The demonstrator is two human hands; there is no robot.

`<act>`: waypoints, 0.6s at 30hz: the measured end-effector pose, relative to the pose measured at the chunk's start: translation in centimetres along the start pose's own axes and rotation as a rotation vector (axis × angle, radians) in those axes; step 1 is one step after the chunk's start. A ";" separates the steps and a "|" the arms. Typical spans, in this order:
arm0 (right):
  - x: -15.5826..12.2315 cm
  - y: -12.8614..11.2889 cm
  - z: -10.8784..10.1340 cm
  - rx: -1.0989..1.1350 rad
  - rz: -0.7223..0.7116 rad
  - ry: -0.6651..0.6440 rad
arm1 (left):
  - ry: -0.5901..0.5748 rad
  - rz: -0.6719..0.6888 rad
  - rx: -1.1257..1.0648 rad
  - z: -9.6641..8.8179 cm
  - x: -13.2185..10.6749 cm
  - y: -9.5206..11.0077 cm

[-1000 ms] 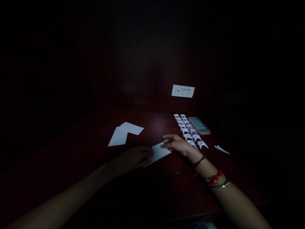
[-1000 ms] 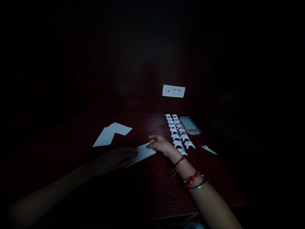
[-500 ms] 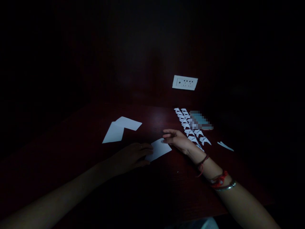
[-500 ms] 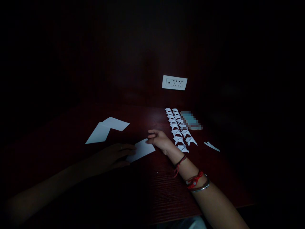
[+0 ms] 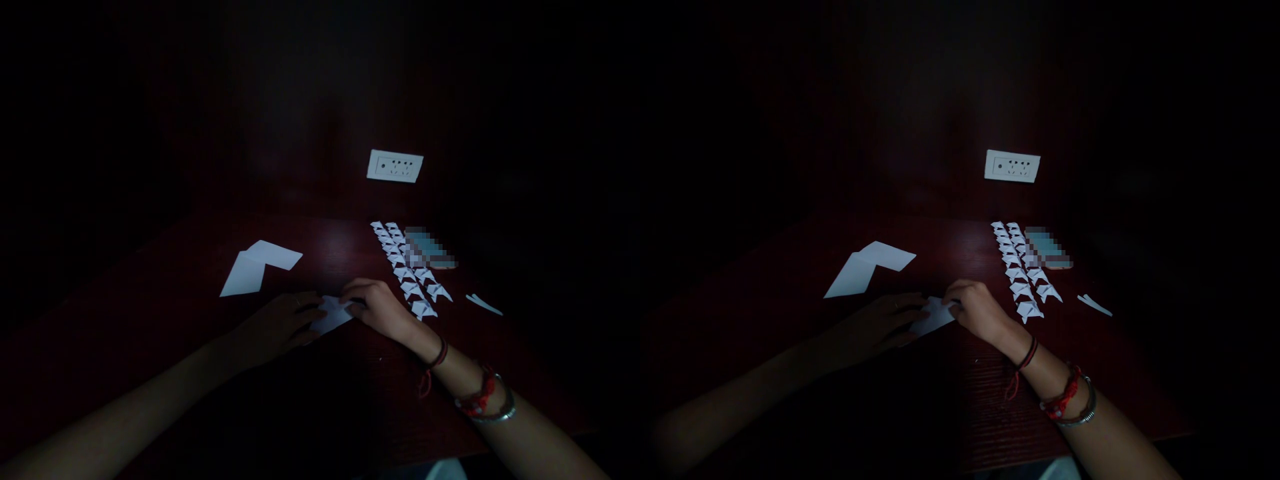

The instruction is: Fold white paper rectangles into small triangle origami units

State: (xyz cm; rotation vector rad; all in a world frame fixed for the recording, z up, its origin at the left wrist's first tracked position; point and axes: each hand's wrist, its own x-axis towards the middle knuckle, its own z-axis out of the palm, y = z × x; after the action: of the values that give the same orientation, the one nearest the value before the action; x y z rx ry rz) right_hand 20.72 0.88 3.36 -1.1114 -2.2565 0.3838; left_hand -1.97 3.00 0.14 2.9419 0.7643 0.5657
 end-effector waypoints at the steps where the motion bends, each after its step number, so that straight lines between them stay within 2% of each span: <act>1: -0.1 0.0 -0.1 -0.001 -0.026 -0.032 | 0.010 -0.001 0.002 0.1 0.0 -0.1; 5: -0.2 0.2 -0.3 -0.021 -0.117 -0.143 | 0.031 -0.024 -0.026 0.0 0.1 0.0; 9: -0.2 0.4 -0.1 -0.058 -0.193 -0.174 | 0.030 -0.039 -0.044 0.1 0.1 -0.2; 14: -0.7 0.7 1.0 -0.080 -0.180 -0.119 | 0.015 -0.023 -0.067 0.7 0.1 -0.8; 18: -1.7 1.0 1.7 -0.069 -0.147 -0.055 | 0.049 -0.041 -0.118 0.7 0.4 -0.7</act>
State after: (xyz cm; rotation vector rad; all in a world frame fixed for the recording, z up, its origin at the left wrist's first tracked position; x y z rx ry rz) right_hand 21.13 0.18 0.92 -0.9722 -2.3982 0.2812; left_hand -1.74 3.85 -0.49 2.8074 0.7663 0.6585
